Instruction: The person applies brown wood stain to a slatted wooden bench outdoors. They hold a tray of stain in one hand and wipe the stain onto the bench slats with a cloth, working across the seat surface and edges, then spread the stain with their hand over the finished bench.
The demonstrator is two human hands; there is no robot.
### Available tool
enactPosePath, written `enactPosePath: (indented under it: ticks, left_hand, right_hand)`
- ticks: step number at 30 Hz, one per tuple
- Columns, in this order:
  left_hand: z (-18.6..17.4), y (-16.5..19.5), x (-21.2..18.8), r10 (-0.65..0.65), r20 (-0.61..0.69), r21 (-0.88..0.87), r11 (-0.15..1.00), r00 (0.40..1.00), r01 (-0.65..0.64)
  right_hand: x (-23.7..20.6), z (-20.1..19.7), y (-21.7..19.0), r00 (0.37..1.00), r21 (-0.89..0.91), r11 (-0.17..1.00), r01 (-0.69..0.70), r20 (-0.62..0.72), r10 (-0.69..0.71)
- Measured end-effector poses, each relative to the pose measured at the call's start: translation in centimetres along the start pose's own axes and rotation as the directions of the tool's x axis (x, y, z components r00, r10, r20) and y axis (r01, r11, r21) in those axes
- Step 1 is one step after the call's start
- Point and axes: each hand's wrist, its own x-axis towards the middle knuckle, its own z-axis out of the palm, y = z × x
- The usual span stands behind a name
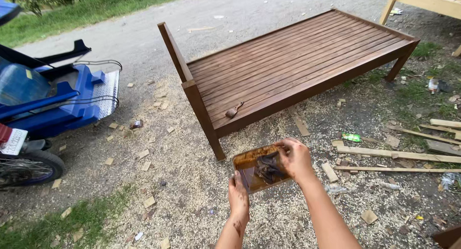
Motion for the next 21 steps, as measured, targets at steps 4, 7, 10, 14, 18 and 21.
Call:
enactPosePath:
  ticks: [4,7,10,14,18,21]
  left_hand:
    - [-0.9,4.7,7.0,0.070,-0.019,-0.006,0.997,0.997,-0.070]
    - [-1.8,7.5,11.1,0.081,0.000,0.053,0.995,0.997,-0.081]
    - [-2.7,12.4,15.4,0.148,0.002,0.110,0.983,0.989,-0.148]
    - [-3.6,16.0,18.8,0.222,0.064,0.128,0.965,0.973,-0.229]
    - [-3.3,18.3,21.8,0.253,0.065,0.127,0.957,0.965,-0.260]
    - [-2.3,20.0,24.5,0.001,0.112,0.162,0.987,0.994,-0.020]
  right_hand:
    - [6.0,3.9,-1.6,0.977,-0.078,0.996,-0.052,0.204,0.067]
    - [10.3,6.7,-2.7,0.919,-0.243,0.970,-0.026,0.376,0.118]
    - [15.0,10.2,-5.2,0.852,-0.377,0.926,0.016,0.489,0.184]
    - [19.2,13.5,-7.0,0.849,-0.473,0.879,0.050,0.483,0.212]
    - [22.7,14.7,-7.1,0.924,-0.373,0.928,0.022,0.362,0.123]
    - [25.7,14.5,-6.4,0.933,-0.293,0.941,-0.173,0.259,0.252]
